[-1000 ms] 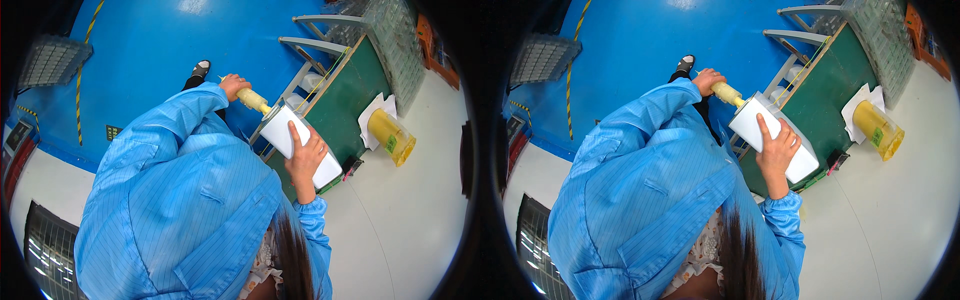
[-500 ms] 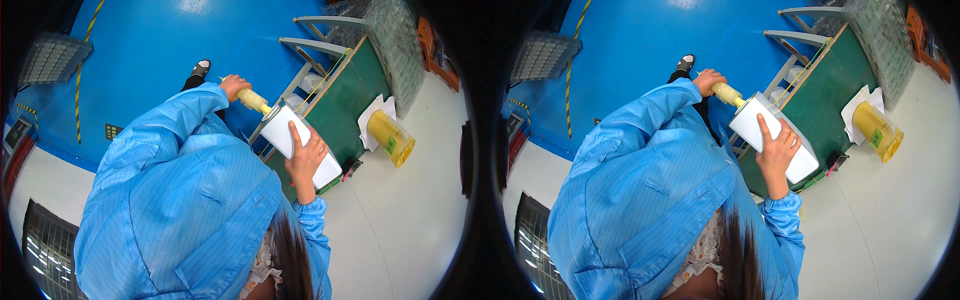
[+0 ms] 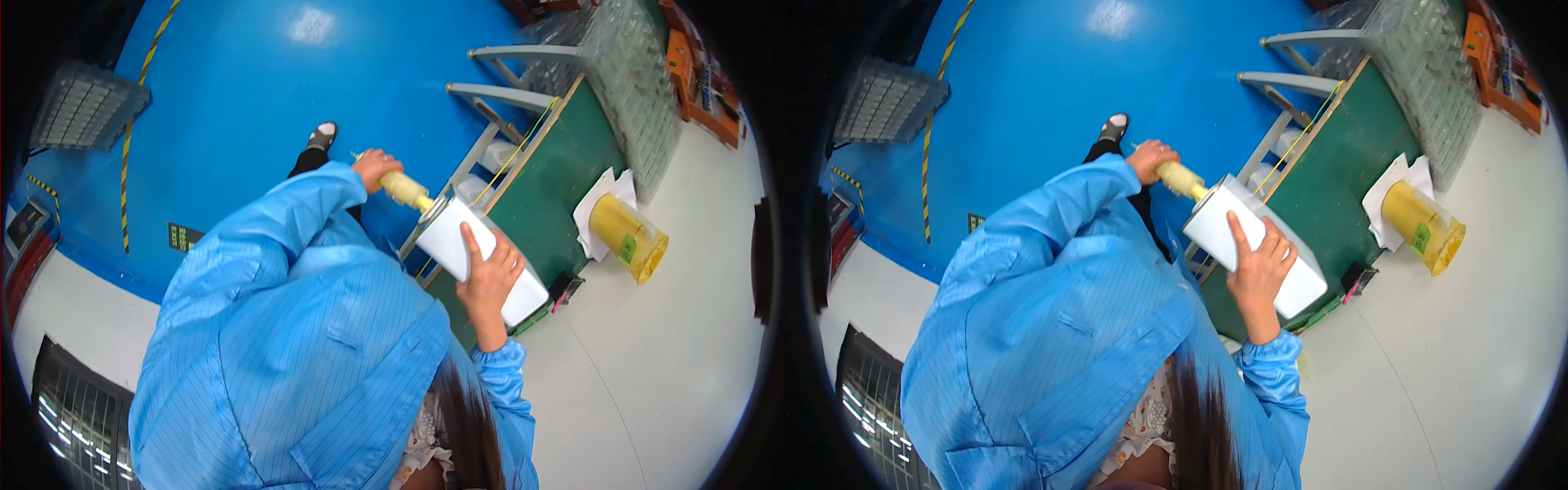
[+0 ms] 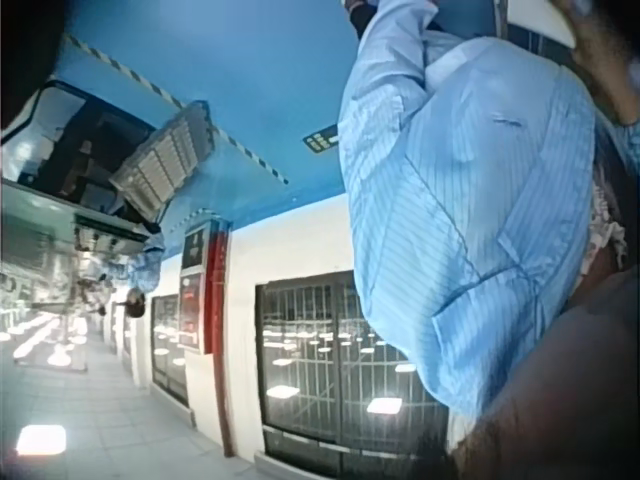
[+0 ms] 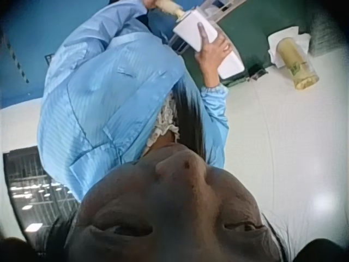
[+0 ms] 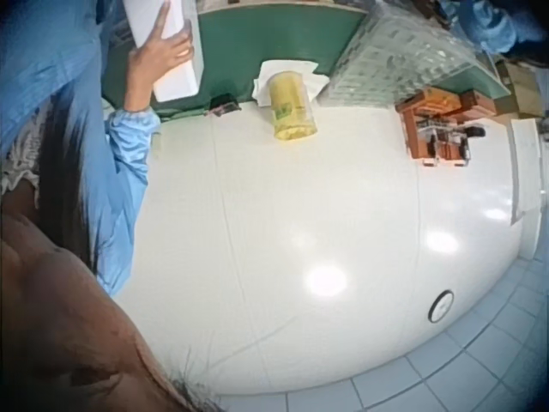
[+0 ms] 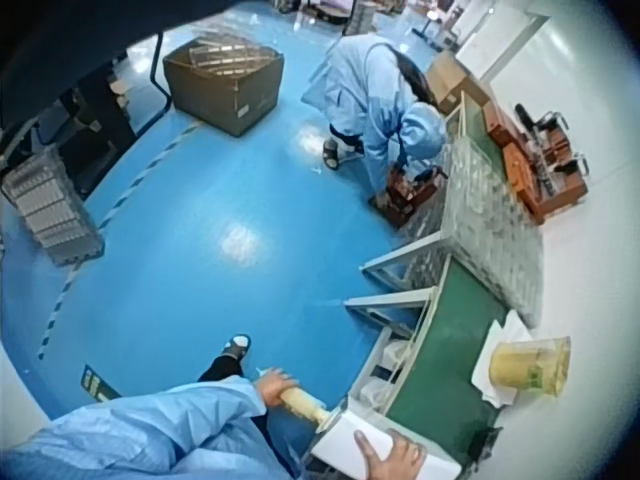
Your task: Applying sealant from a tube and filling a small container with liquid from a large industrial can.
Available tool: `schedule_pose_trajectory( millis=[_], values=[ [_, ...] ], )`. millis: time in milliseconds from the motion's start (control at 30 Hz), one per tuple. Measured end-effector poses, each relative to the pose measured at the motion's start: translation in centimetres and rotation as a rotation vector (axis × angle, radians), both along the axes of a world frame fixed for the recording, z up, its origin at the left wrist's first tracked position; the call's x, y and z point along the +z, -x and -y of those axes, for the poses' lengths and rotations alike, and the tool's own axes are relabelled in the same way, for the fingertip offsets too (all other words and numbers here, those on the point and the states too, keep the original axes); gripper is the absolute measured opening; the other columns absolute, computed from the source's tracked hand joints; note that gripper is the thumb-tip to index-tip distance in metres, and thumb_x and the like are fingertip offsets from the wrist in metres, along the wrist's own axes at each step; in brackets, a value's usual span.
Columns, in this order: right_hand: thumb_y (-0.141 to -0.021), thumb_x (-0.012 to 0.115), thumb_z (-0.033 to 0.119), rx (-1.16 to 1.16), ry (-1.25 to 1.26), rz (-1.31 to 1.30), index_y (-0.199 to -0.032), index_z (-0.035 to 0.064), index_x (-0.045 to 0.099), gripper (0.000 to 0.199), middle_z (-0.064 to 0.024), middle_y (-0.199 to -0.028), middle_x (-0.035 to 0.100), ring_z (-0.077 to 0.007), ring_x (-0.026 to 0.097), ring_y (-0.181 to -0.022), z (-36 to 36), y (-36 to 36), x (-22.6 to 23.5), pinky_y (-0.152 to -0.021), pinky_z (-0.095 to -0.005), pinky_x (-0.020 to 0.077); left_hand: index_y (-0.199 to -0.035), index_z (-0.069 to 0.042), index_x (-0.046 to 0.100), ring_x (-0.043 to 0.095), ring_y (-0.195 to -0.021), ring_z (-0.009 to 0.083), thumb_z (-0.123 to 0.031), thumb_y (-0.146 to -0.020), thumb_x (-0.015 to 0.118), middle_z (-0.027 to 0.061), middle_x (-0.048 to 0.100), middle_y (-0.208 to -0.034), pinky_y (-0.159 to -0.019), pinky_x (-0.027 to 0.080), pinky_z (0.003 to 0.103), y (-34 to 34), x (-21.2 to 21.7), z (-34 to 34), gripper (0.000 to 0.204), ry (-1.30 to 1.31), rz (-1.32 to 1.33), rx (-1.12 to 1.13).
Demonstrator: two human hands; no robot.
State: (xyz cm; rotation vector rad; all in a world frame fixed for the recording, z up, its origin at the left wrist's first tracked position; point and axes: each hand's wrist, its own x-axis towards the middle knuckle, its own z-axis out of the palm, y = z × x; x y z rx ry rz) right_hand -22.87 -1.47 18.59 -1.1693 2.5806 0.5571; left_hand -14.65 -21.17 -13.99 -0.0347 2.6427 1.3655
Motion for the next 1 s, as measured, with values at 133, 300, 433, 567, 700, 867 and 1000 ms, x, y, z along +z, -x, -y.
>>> schedule_pose_trajectory(
  millis=[133,300,433,567,700,867,1000],
  values=[
    [-0.053,0.090,0.006,0.008,0.038,0.038,-0.144,0.0340,0.051,0.103,-0.0161,-0.130,0.048,-0.0320,0.046,-0.114,0.2,0.0,0.3,-0.103,-0.0508,0.0322,-0.108,-0.020,0.065,0.058,-0.100,0.0296,-0.003,-0.065,0.076,0.0036,0.066,-0.103,-0.095,0.042,0.043,-0.1,-0.1,-0.1,0.047,0.008,-0.017,-0.003],
    [-0.057,0.083,0.001,-0.032,0.048,0.069,-0.144,0.0356,0.050,0.099,-0.0164,-0.130,0.047,-0.0320,0.046,-0.115,0.3,0.0,0.6,-0.102,-0.0519,0.0320,-0.109,-0.020,0.065,0.058,-0.100,0.0293,-0.002,-0.065,0.076,0.0040,0.065,-0.104,-0.096,0.041,0.043,0.1,0.4,0.0,0.049,-0.025,-0.013,-0.018],
    [-0.054,0.087,0.004,-0.005,0.031,0.045,-0.143,0.0337,0.051,0.100,-0.0168,-0.128,0.048,-0.0321,0.046,-0.113,0.5,-0.2,0.7,-0.103,-0.0511,0.0318,-0.109,-0.020,0.064,0.058,-0.100,0.0295,-0.002,-0.065,0.076,0.0040,0.065,-0.104,-0.097,0.040,0.044,-0.2,0.3,0.0,0.049,-0.029,-0.012,-0.026],
    [-0.054,0.089,0.005,0.009,0.016,0.037,-0.143,0.0331,0.052,0.101,-0.0170,-0.127,0.048,-0.0322,0.046,-0.113,0.5,-0.1,0.8,-0.103,-0.0511,0.0317,-0.109,-0.020,0.064,0.058,-0.100,0.0297,-0.003,-0.065,0.075,0.0037,0.065,-0.104,-0.097,0.040,0.045,0.0,0.0,0.0,0.049,-0.023,-0.018,-0.033],
    [-0.055,0.088,0.005,0.003,0.011,0.040,-0.143,0.0332,0.051,0.100,-0.0170,-0.128,0.049,-0.0324,0.046,-0.114,0.5,-0.1,0.6,-0.103,-0.0515,0.0317,-0.108,-0.021,0.063,0.058,-0.099,0.0298,-0.004,-0.065,0.075,0.0033,0.065,-0.103,-0.097,0.039,0.045,-0.1,-0.4,-0.1,0.047,-0.013,-0.027,-0.043],
    [-0.055,0.089,0.005,-0.017,0.044,0.054,-0.144,0.0344,0.050,0.101,-0.0167,-0.130,0.049,-0.0329,0.046,-0.117,0.3,-0.1,-0.1,-0.105,-0.0523,0.0316,-0.105,-0.023,0.063,0.058,-0.095,0.0297,-0.006,-0.064,0.073,0.0029,0.064,-0.098,-0.094,0.040,0.046,-0.3,-1.4,0.0,0.046,-0.005,-0.091,0.000],
    [-0.054,0.091,0.007,-0.022,-0.001,0.064,-0.145,0.0354,0.048,0.105,-0.0160,-0.132,0.049,-0.0323,0.046,-0.117,0.1,-0.2,0.0,-0.105,-0.0525,0.0316,-0.108,-0.022,0.062,0.058,-0.097,0.0300,-0.002,-0.064,0.074,0.0033,0.065,-0.101,-0.097,0.038,0.046,0.3,-0.9,-0.1,0.049,0.009,-0.042,-0.040]
  ],
)
